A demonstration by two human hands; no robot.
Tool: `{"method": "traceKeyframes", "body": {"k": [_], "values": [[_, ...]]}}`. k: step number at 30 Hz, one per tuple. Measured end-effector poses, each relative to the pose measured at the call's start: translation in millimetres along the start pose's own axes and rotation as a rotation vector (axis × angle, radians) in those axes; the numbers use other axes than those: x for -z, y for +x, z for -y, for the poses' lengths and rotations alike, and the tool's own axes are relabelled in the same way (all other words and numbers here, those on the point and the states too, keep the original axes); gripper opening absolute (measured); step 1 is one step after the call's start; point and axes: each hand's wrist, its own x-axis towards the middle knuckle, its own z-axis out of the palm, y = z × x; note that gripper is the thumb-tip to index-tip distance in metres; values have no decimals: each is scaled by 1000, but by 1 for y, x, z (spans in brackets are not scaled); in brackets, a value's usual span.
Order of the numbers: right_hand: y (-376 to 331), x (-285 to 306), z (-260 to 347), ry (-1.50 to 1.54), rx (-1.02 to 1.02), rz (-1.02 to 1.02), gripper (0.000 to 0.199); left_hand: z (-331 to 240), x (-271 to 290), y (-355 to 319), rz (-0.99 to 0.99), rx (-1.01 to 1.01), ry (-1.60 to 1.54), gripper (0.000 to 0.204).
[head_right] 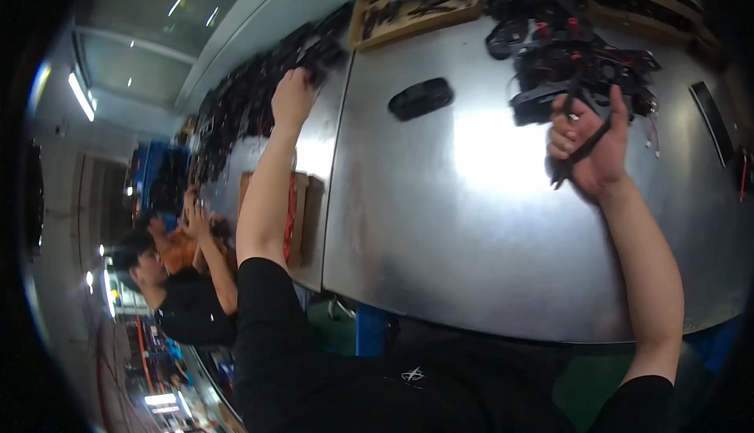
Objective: Assembling a cooling fan into a plastic housing by routing wires and securing the components.
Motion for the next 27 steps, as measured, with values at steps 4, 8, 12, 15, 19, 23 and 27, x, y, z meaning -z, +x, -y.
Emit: {"method": "traceKeyframes", "body": {"k": [4,8,12,15,19,23,27], "values": [[8,-11,1,-1,-58,-31,82,39,-65,22,197,227,377,21],[2,-4,9,-13,-84,-59,85,35,-83,47,269,234,390,21],[1,-3,11,3,-117,-57,86,55,-63,49,138,192,239,29],[3,-15,9,-3,-156,-23,85,106,-6,41,-42,428,-259,35],[-5,-8,4,-152,-102,60,100,43,46,2,-198,993,-1499,18],[0,1,1,-307,-79,336,95,9,114,-91,-122,988,-1856,14],[-15,-47,-15,-1398,146,99,65,-95,173,-179,-30,1117,-1945,25]]}}
